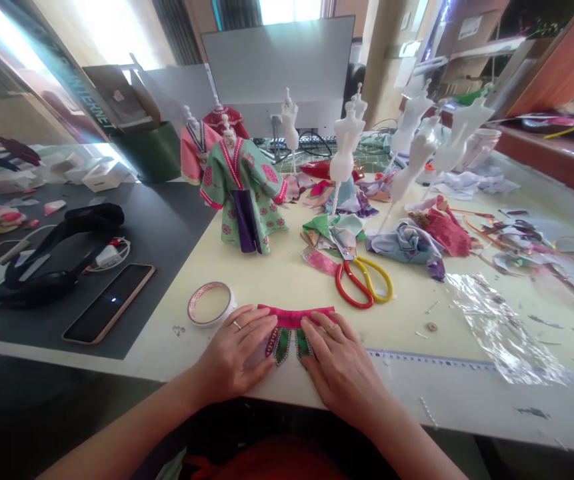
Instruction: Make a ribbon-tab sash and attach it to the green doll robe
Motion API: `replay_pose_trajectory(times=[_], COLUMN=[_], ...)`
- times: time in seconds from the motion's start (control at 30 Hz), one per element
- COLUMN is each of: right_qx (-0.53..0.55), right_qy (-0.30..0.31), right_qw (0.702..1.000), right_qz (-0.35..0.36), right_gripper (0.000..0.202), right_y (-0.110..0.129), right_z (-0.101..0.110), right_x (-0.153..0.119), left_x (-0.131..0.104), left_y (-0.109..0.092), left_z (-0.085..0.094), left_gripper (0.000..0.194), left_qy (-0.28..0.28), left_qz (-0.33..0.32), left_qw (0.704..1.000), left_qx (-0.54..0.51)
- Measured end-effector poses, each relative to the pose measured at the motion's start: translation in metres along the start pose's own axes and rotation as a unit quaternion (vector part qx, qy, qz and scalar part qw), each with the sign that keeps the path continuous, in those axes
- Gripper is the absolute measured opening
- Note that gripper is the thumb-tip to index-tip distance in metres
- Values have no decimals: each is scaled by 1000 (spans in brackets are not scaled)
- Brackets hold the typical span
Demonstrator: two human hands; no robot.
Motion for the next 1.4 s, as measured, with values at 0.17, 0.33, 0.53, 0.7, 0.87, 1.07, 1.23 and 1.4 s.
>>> replay_pose_trajectory(times=[0.17, 0.33, 0.53, 0.7, 0.87, 1.07, 1.23, 1.4], right_qx=[7, 9, 9, 17, 18, 20, 24, 14], right_qy=[12, 11, 1, -3, -34, 35, 63, 73], right_qw=[1000, 1000, 1000, 1000, 999, 999, 998, 997], right_qz=[3, 4, 6, -3, 5, 5, 10, 4], right_gripper=[48, 46, 44, 45, 49, 54, 56, 55], right_y=[0, 0, 0, -2, -3, 3, 5, 2], right_z=[0, -1, 1, 1, 6, 1, -5, -8], right_x=[1, 0, 2, 1, -1, 2, 3, 1], left_x=[-4, -6, -7, -6, -2, 10, 10, 6], left_y=[-1, -2, 0, 0, 4, -2, -6, -5], left_z=[-1, -7, -6, -3, 4, -6, -24, -26], left_gripper=[30, 27, 29, 33, 38, 50, 61, 67], left_qy=[22, 54, 43, 22, -12, 47, 141, 163], left_qz=[1, 4, 7, 11, 21, -1, -9, 6], left_qw=[1000, 998, 998, 999, 1000, 999, 990, 986], left_qx=[19, 32, 44, 35, 15, -8, -11, -19])
Point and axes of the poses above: each hand's wrist, its own x-axis towards the middle knuckle, its own z-axis out of the back of the hand, y = z × x, the point moved 7 cm from there along x, towards the middle knuckle, and after that the axes turned 4 degrees about -y, right-handed, at the moved point
